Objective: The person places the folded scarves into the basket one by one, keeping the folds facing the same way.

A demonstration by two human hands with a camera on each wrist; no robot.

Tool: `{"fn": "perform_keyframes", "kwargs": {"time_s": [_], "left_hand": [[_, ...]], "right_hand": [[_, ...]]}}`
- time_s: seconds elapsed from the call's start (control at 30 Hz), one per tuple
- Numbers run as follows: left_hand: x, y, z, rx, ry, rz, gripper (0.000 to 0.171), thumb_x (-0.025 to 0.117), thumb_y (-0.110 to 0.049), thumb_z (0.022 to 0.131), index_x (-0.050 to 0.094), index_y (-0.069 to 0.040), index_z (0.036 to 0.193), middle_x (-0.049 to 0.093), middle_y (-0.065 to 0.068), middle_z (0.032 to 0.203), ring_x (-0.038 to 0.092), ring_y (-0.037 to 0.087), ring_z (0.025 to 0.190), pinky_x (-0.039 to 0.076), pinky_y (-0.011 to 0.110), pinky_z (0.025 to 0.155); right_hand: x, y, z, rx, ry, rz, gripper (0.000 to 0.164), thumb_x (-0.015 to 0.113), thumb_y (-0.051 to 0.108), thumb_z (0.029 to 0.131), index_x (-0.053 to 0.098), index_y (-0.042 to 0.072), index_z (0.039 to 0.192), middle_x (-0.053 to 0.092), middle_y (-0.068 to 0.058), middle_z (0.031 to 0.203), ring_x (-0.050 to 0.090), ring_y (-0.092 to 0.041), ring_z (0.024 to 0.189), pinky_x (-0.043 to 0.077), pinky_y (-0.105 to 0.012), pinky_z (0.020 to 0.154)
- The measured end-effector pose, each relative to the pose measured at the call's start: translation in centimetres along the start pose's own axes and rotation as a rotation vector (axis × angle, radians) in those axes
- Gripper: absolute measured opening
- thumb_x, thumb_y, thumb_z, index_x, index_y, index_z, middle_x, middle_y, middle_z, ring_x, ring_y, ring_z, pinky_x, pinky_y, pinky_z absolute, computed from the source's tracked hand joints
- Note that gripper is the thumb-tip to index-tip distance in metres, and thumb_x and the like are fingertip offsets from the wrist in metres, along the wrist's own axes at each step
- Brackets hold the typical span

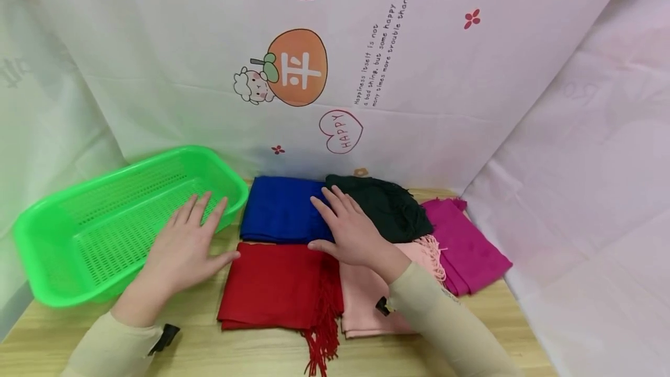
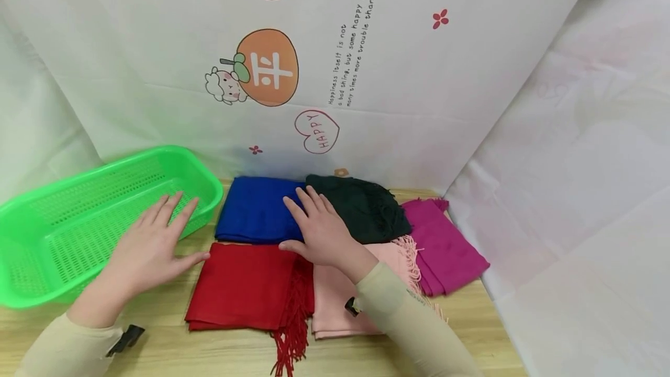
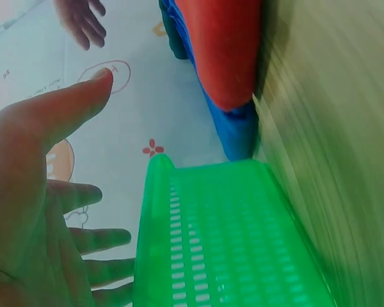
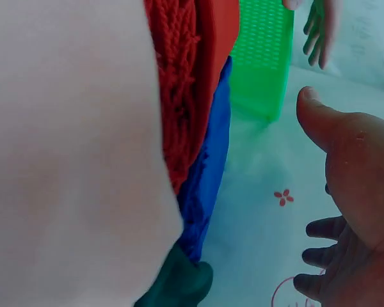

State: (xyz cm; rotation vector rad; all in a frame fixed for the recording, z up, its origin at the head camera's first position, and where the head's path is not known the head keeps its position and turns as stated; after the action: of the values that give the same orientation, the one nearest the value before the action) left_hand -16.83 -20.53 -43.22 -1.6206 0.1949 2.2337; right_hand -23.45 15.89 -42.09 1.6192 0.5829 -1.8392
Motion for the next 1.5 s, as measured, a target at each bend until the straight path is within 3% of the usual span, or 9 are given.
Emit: {"fn": "perform_keyframes", "kwargs": {"time_s": [0.2,0.37,0.67,1.03,1.23,1.5], "left_hand": [[-0.4,0.7,-1.2,-0.024,-0.02,0.032,0.113,0.087,-0.062,0.089,0.037,-0.004,0.172,0.035,0.037,0.17,0.033,0.064,0.154,0.033,0.077,0.122],[-0.7,1.3,-1.8,-0.054,-0.026,0.061,0.112,0.087,-0.064,0.089,0.04,-0.003,0.17,0.037,0.038,0.168,0.033,0.064,0.153,0.031,0.078,0.122],[-0.8,2.1,-2.8,-0.074,-0.07,0.063,0.109,0.092,-0.052,0.086,0.042,0.002,0.167,0.038,0.04,0.166,0.037,0.065,0.149,0.037,0.079,0.117],[-0.8,3.0,-4.3,-0.084,-0.112,0.072,0.103,0.096,-0.038,0.082,0.048,0.005,0.162,0.042,0.042,0.161,0.041,0.067,0.145,0.039,0.08,0.114],[-0.9,3.3,-4.7,-0.096,-0.082,0.079,0.1,0.097,-0.034,0.083,0.048,0.006,0.161,0.04,0.044,0.161,0.039,0.068,0.145,0.036,0.08,0.117],[-1.0,3.5,-5.0,-0.105,-0.062,0.087,0.095,0.095,-0.033,0.085,0.051,0.007,0.159,0.045,0.044,0.157,0.044,0.068,0.143,0.04,0.079,0.114]], "right_hand": [[-0.1,0.7,1.8,-0.08,0.018,-0.041,0.095,0.068,0.062,0.106,0.028,0.013,0.177,0.018,-0.018,0.184,0.007,-0.041,0.171,0.012,-0.056,0.137],[-0.1,1.5,3.4,-0.144,0.019,-0.075,0.094,0.069,0.061,0.106,0.03,0.012,0.177,0.02,-0.018,0.184,0.014,-0.041,0.171,0.013,-0.053,0.138],[0.1,2.8,6.2,-0.233,0.015,-0.086,0.091,0.068,0.059,0.107,0.031,0.013,0.176,0.024,-0.016,0.183,0.018,-0.037,0.17,0.021,-0.051,0.136],[0.6,4.1,9.2,-0.302,0.051,-0.144,0.088,0.062,0.06,0.111,0.026,0.017,0.179,0.02,-0.013,0.185,0.017,-0.033,0.171,0.02,-0.046,0.137],[1.1,4.7,10.6,-0.333,0.009,-0.181,0.084,0.061,0.058,0.112,0.028,0.016,0.178,0.023,-0.014,0.184,0.02,-0.031,0.171,0.02,-0.043,0.137],[1.9,4.7,12.6,-0.345,-0.031,-0.152,0.083,0.065,0.052,0.112,0.03,0.014,0.177,0.024,-0.013,0.183,0.021,-0.03,0.17,0.02,-0.043,0.137]]}}
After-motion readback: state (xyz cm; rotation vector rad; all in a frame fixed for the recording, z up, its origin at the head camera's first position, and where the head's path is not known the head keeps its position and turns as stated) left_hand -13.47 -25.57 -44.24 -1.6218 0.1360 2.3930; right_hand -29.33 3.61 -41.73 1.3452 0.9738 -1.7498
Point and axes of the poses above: each hand's wrist, its own z-axis towards the middle knuckle, its own x-axis out of the palm, y = z × x, the point moved 1 cm from there along z, towards the middle knuckle
